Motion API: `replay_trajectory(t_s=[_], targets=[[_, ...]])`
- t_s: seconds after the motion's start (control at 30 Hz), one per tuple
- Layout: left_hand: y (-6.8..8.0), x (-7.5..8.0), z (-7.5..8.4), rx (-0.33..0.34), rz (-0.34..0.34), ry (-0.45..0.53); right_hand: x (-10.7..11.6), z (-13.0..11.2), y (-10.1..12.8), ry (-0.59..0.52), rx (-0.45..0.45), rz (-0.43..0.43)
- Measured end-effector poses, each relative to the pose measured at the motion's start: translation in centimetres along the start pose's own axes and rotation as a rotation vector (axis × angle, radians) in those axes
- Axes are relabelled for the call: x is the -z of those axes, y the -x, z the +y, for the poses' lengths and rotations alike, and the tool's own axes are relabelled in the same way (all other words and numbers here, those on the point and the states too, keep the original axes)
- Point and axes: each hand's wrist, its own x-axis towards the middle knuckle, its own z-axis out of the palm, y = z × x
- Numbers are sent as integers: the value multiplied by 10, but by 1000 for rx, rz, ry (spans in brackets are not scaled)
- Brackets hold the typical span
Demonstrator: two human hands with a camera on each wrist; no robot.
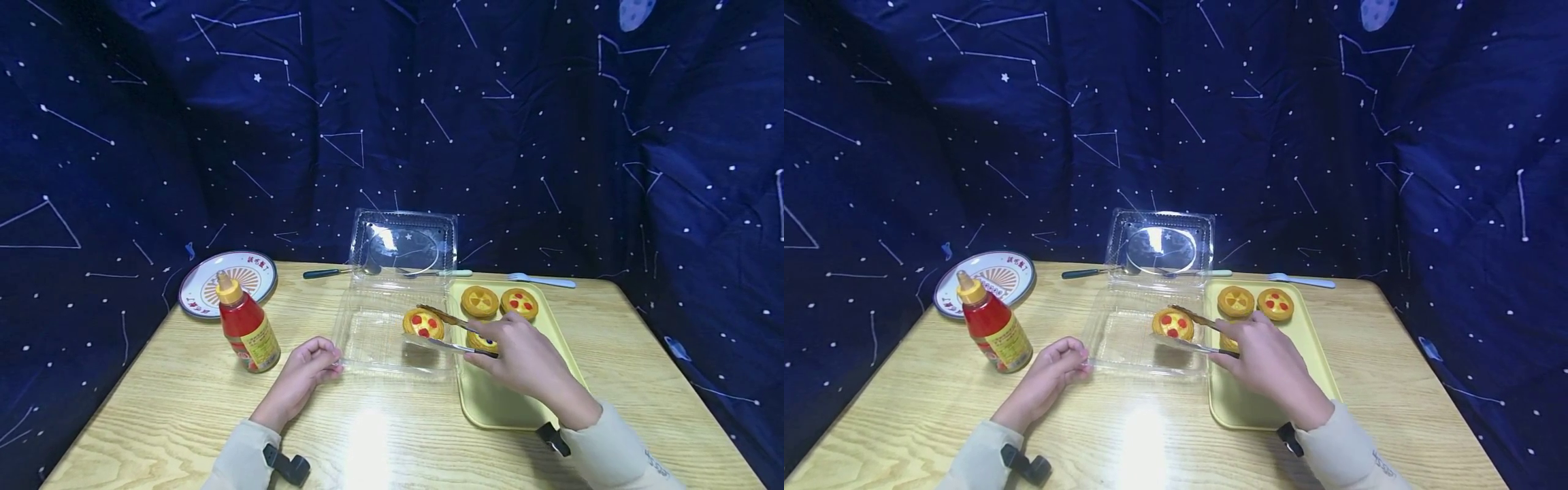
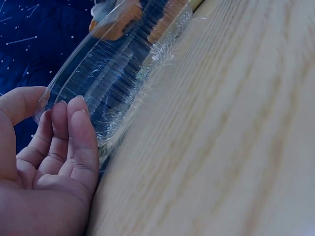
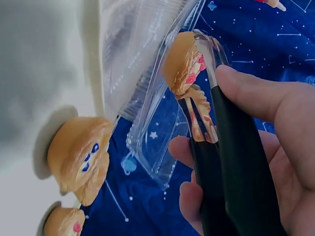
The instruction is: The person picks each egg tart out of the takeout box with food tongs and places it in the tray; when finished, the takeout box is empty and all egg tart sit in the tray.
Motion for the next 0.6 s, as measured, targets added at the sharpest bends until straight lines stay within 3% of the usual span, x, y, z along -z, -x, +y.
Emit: replay_trajectory(t_s=[0.6], targets=[[-1,0,-1,-8,6,4,23,32,31,2,-98,60]])
